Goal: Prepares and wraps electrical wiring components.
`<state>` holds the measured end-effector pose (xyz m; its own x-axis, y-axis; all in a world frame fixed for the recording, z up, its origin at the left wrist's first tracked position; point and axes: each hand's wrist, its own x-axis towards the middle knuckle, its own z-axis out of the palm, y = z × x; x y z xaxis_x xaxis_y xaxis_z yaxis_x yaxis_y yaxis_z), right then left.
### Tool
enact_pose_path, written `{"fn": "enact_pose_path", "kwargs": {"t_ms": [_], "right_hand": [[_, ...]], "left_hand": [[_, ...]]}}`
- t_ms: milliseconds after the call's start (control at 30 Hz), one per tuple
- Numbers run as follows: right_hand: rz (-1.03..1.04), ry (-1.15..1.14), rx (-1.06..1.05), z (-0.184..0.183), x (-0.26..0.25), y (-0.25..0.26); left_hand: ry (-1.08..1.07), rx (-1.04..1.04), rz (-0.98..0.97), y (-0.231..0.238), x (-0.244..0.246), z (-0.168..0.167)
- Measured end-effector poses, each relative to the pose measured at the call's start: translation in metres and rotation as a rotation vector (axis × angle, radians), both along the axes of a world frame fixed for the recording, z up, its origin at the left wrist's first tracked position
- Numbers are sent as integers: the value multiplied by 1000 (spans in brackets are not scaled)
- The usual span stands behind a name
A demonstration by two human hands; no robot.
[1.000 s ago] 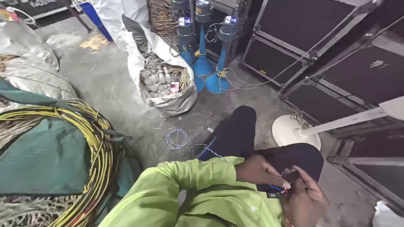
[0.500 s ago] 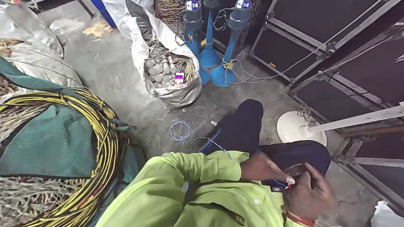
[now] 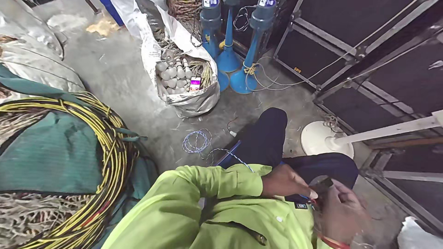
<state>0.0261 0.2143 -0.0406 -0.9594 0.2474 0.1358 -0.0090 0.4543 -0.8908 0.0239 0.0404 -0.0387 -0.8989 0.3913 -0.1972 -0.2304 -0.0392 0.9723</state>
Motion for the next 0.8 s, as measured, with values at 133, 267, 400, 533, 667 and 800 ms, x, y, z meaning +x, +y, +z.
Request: {"fn": "enact_pose_path", "kwargs": {"t_ms": [133,267,400,533,667,800], "right_hand": [[197,-28,-300,-9,17,9],[321,55,-327,-15,25,2],[248,31,-317,-13,24,-6],[309,50,-275,-14,24,-1],[383,166,-225,-12,19,5],[467,146,-229,-1,12,15]], "left_hand": [[-7,-63,47,-1,-7,-2],[69,-81,72,2,-4,-5],[144,-127,71,4,-4,-8],[224,-134,59,6,-4,-12],[324,-132,22,6,-5,-12],[465,-246,-51,5,-7,-11]]}}
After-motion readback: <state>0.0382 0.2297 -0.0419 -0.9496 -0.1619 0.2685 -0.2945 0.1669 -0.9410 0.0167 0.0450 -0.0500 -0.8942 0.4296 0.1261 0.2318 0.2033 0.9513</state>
